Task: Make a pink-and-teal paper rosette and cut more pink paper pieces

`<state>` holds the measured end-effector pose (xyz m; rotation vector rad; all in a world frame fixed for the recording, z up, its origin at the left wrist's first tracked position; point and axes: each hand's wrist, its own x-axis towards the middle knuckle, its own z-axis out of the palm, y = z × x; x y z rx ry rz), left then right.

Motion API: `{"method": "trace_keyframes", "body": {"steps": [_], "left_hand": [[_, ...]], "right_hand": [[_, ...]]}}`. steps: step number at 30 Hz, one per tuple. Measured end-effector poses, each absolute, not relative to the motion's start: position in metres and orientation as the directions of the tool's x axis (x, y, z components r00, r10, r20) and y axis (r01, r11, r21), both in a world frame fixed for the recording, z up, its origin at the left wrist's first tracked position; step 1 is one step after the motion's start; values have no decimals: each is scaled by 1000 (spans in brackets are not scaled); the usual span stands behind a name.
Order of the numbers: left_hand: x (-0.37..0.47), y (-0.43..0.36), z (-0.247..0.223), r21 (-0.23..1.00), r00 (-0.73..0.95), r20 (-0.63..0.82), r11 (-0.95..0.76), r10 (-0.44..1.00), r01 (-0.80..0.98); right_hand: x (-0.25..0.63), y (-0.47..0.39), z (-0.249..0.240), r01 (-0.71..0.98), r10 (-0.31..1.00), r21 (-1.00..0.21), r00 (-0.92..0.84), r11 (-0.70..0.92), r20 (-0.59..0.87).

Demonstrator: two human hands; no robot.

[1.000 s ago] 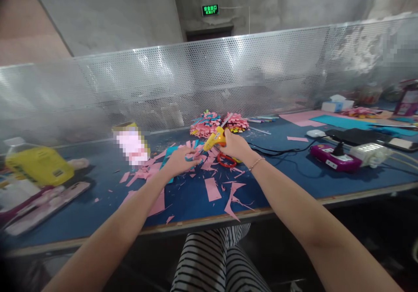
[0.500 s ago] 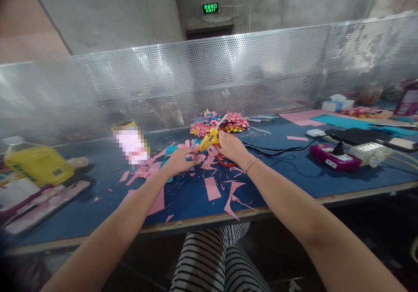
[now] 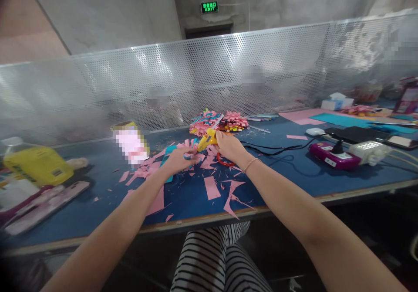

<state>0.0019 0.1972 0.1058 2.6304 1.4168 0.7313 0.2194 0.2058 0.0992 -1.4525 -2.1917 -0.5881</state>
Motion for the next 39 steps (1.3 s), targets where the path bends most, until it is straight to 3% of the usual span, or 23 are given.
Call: {"method": "trace_keyframes", "body": {"steps": [5, 9, 13, 18, 22, 36, 39], "left_hand": [[2, 193, 109, 354, 429, 350, -542, 833, 763], [2, 190, 109, 370, 442, 355, -557, 824, 744], [3, 186, 110, 276, 503, 332, -593, 798, 757], [4, 184, 110, 70, 567, 321, -616, 759, 785], [7, 184, 106, -29, 613, 332, -642, 717, 766], [5, 192, 110, -183, 642, 277, -616, 715, 766], [-3, 195, 114, -154, 626, 269, -609, 732, 778]], "right_hand": [[223, 198, 110, 930, 729, 129, -352, 345, 587], [229, 195, 116, 948, 752, 83, -296, 308, 589], [240, 200, 118, 972, 760, -28, -164, 233, 628], [253, 208, 118, 969, 751, -179, -12, 172, 661], [258, 211, 118, 962, 749, -239, 64, 129, 660], [257, 211, 118, 950, 756, -279, 81, 138, 649], [258, 211, 117, 949, 755, -284, 83, 140, 651]]}}
